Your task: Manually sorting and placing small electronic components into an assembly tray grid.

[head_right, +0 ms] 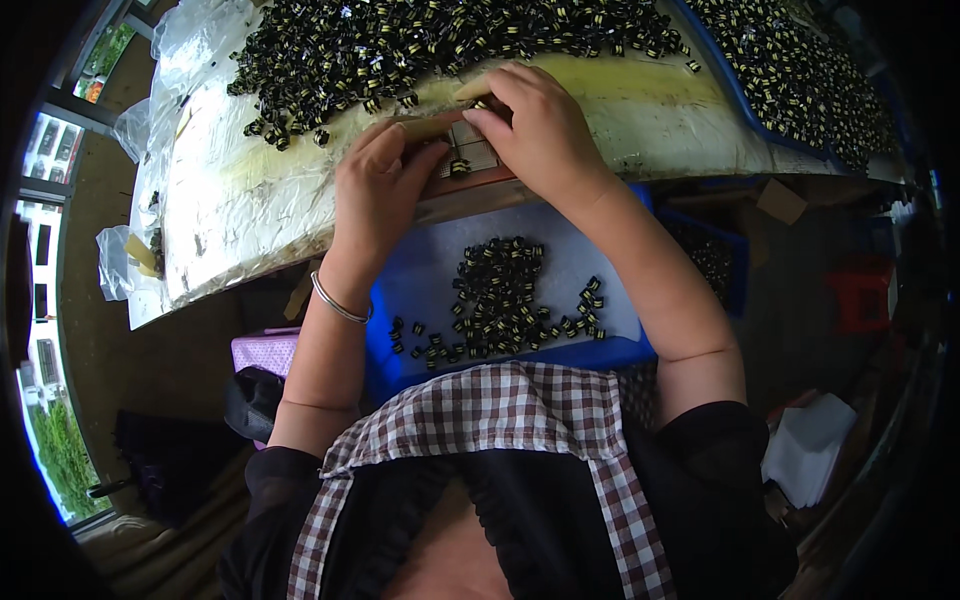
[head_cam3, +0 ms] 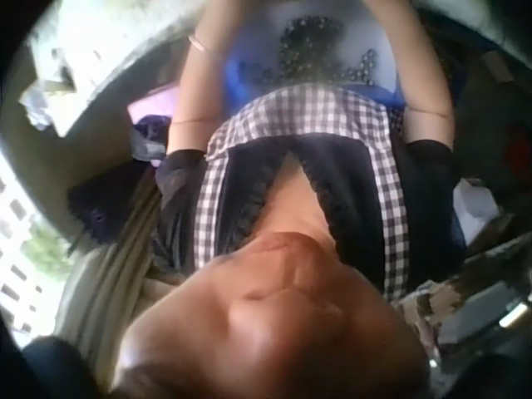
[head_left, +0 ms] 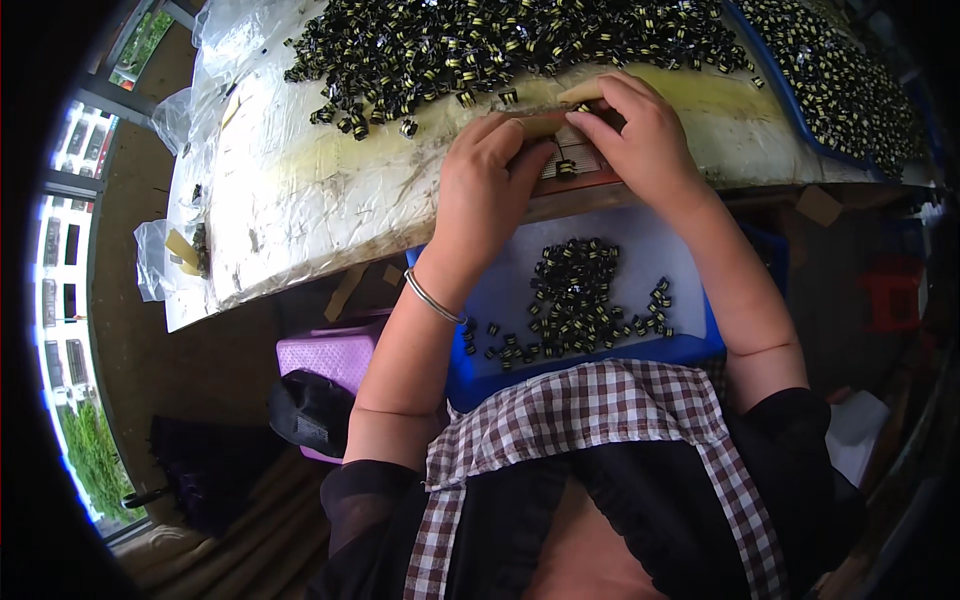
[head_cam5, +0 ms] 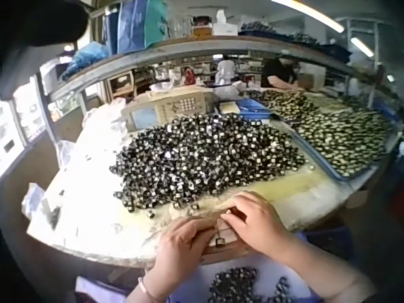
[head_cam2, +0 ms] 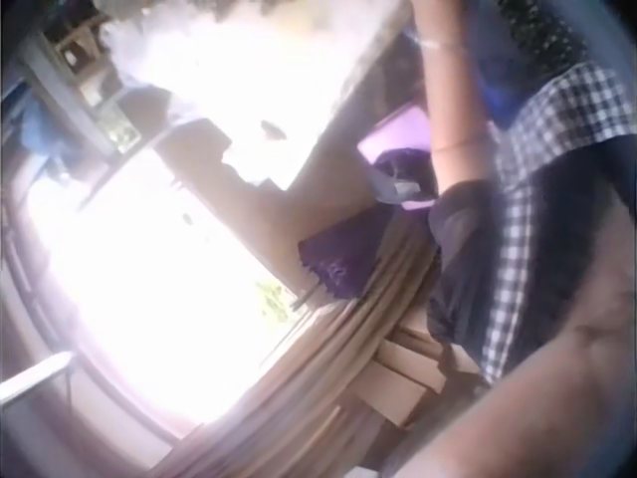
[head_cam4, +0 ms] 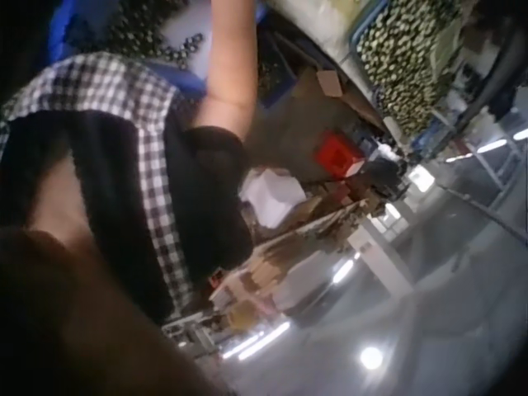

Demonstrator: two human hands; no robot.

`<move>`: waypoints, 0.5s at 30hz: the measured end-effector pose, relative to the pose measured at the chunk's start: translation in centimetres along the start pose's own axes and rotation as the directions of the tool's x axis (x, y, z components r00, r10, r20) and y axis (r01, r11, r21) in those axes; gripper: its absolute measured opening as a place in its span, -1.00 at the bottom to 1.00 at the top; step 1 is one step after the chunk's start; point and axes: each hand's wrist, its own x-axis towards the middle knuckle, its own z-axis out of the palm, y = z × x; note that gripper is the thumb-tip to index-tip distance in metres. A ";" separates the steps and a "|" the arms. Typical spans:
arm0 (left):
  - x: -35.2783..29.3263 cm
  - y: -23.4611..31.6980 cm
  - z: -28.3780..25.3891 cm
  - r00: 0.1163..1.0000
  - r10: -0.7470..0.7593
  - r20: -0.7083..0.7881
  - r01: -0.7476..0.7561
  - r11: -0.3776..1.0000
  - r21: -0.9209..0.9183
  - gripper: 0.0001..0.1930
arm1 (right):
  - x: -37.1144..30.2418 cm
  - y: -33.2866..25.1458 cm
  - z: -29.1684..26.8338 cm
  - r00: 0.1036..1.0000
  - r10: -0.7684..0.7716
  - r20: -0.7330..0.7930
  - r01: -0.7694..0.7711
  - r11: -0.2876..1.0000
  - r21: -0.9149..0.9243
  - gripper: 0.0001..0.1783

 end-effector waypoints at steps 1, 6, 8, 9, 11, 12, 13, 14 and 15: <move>0.1 0.1 0.2 0.997 0.078 0.026 -0.076 0.996 -0.051 -0.86 | 0.0 0.0 -0.1 0.997 0.080 0.006 -0.080 0.994 0.073 -0.82; 0.4 0.2 0.6 0.987 0.162 0.018 -0.161 0.987 -0.023 -0.88 | -0.1 -0.3 -0.4 0.968 0.239 0.077 -0.245 0.966 0.085 -0.80; 0.4 0.5 0.6 0.990 0.136 0.029 -0.136 0.991 -0.001 -0.89 | -0.2 -0.2 -0.9 0.995 0.084 0.063 -0.084 0.996 -0.004 -0.80; 0.4 0.7 0.7 0.985 0.173 0.006 -0.173 0.985 0.022 -0.88 | -0.1 -0.2 -1.2 0.995 0.082 0.062 -0.082 0.997 -0.005 -0.80; 0.2 1.0 0.7 0.978 0.207 -0.019 -0.206 0.977 0.049 -0.87 | -0.1 -0.4 -1.5 0.988 0.119 0.103 -0.116 0.993 -0.038 -0.79; 0.0 1.0 0.7 0.981 0.195 -0.025 -0.193 0.980 0.050 -0.86 | -0.2 -0.5 -1.5 0.988 0.117 0.104 -0.113 0.993 -0.038 -0.79; 0.0 0.9 0.7 0.982 0.184 -0.033 -0.182 0.982 0.050 -0.85 | -0.2 -0.7 -1.4 0.980 0.160 0.118 -0.162 0.987 0.001 -0.81; -0.1 0.8 0.6 0.982 0.185 -0.036 -0.183 0.982 0.050 -0.85 | -0.2 -0.9 -1.4 0.970 0.204 0.135 -0.210 0.977 0.038 -0.82; -0.2 0.5 0.4 0.997 0.073 -0.011 -0.073 0.997 -0.036 -0.84 | -0.2 -1.1 -1.5 0.970 0.201 0.134 -0.208 0.977 0.037 -0.82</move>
